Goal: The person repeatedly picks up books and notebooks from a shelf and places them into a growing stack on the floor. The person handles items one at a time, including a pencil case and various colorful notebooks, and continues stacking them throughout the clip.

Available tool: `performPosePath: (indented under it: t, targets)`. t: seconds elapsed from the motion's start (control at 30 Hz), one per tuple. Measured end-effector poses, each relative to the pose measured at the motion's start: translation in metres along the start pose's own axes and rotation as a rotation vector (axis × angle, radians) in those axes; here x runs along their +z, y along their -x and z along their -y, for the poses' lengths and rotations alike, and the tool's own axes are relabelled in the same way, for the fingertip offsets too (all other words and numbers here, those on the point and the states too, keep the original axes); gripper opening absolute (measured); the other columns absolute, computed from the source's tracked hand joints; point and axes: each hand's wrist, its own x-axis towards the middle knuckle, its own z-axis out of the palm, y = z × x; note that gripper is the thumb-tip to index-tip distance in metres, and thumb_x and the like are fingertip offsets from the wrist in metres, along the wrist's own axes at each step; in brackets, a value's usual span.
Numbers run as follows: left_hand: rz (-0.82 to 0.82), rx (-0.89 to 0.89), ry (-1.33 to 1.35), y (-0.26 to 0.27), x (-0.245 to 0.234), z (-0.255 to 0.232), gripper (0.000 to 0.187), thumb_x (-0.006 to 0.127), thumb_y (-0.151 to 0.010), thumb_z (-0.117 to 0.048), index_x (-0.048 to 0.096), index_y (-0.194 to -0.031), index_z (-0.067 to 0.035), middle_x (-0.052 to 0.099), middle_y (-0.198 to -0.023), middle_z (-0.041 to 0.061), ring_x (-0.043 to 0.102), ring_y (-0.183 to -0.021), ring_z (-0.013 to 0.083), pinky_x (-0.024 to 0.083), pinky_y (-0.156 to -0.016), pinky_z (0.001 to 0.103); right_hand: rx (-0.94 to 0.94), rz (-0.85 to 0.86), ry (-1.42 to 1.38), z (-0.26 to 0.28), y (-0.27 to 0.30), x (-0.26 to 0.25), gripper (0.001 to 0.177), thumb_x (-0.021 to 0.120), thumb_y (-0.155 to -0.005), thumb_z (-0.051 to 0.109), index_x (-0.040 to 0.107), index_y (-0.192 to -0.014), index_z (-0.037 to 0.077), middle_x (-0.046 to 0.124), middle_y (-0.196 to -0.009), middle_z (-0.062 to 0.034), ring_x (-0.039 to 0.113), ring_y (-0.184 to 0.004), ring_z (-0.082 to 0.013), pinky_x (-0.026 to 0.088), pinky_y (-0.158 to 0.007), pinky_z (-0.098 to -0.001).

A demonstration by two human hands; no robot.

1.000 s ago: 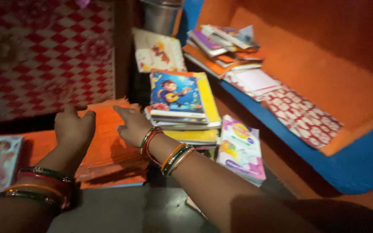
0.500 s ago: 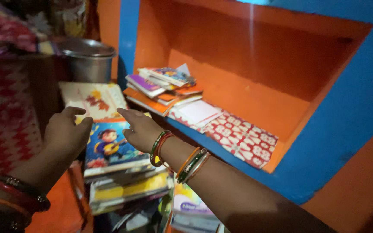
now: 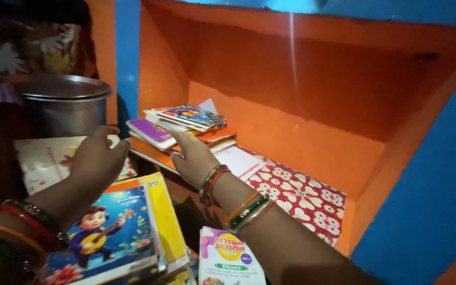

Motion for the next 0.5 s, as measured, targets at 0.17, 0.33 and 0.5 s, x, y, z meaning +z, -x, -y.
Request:
performPosePath:
  t: [0.17,0.33,0.5]
  targets:
    - [0.054,0.005,-0.039,-0.017,0.037,0.009,0.054,0.068,-0.092,-0.035,0.062,-0.136,-0.003,0.069,-0.121,0.025,0.068,-0.109,0.0392,0.052,-0.094,0.048,0.158,-0.065,-0.086,-0.044,-0.014,0.023,0.059,0.065,-0.088,0.017,0.051,-0.143,0.000,0.060,-0.138,-0.0225,0.058,-0.125,-0.0373,0.046,-0.107,-0.0417]
    - [0.181,-0.108,0.035,-0.034,0.078,0.018,0.060,0.065,-0.094,-0.035,0.054,-0.146,-0.006,0.073,-0.111,0.024,0.071,-0.097,0.0395,0.056,-0.086,0.049,0.211,-0.139,-0.062,-0.084,-0.017,0.039,0.060,0.063,-0.088,0.015,0.051,-0.145,0.001,0.055,-0.146,-0.0224,0.052,-0.136,-0.0362,0.041,-0.113,-0.0399]
    - [0.079,0.094,-0.015,-0.059,0.125,0.034,0.063,0.067,-0.093,-0.037,0.053,-0.142,0.000,0.069,-0.112,0.026,0.067,-0.105,0.0413,0.052,-0.091,0.050,0.283,-0.196,-0.076,-0.112,-0.014,0.056,0.059,0.063,-0.091,0.020,0.049,-0.145,0.000,0.051,-0.151,-0.0229,0.047,-0.142,-0.0366,0.036,-0.118,-0.0396]
